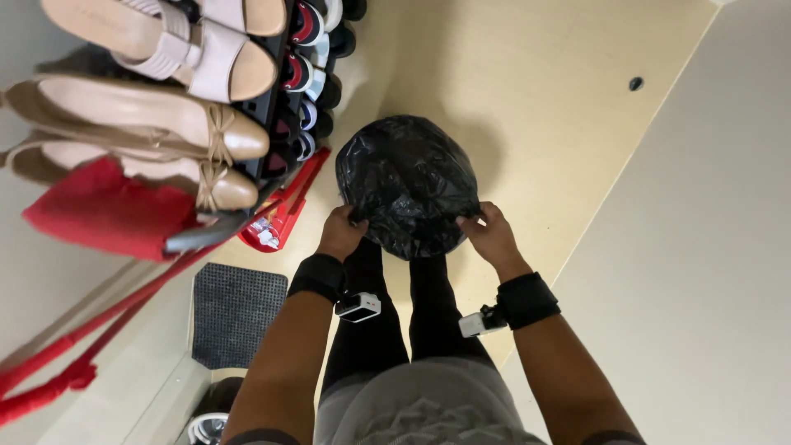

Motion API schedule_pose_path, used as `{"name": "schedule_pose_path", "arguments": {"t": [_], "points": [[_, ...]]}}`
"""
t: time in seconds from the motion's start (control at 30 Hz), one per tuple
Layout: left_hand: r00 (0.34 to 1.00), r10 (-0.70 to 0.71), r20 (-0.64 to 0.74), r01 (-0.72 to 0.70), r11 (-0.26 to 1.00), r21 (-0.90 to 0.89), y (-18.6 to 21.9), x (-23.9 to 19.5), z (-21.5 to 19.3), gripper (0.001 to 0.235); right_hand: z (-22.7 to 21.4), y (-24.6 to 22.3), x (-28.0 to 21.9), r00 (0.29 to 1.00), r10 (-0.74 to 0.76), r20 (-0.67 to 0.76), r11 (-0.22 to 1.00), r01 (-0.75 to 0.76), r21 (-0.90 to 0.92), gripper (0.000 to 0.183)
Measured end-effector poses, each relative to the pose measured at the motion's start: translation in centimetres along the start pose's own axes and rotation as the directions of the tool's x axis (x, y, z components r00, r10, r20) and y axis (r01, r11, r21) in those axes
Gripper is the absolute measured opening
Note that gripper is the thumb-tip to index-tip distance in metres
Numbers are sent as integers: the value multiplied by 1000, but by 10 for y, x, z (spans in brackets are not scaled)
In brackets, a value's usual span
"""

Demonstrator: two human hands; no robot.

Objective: The person places a black trash bag into a white trash bin, then uses a red broom and dustpan to sweep debris into the bin. They adjust the trash bag inside the bin afterward.

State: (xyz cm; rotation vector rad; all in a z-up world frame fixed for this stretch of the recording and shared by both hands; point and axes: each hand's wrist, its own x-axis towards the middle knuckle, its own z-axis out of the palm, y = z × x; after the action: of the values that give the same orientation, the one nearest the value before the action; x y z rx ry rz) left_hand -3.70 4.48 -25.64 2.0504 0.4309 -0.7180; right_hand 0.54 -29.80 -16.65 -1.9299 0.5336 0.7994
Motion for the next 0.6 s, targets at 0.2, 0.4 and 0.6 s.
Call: {"name": "schedule_pose_path", "arguments": {"t": [0.2,0.4,0.6], "points": [[991,-57,123,95,939,-330,-45,64,8,80,45,-21,41,992,-54,113,990,38,134,85],[970,-41,241,109,955,-276,-21,92,-5,115,82,2,62,985,43,168,998,-36,-47,80],[963,-65,260,72,997,-18,-69,104,38,105,111,50,81,984,49,171,989,-23,-149,64]]}}
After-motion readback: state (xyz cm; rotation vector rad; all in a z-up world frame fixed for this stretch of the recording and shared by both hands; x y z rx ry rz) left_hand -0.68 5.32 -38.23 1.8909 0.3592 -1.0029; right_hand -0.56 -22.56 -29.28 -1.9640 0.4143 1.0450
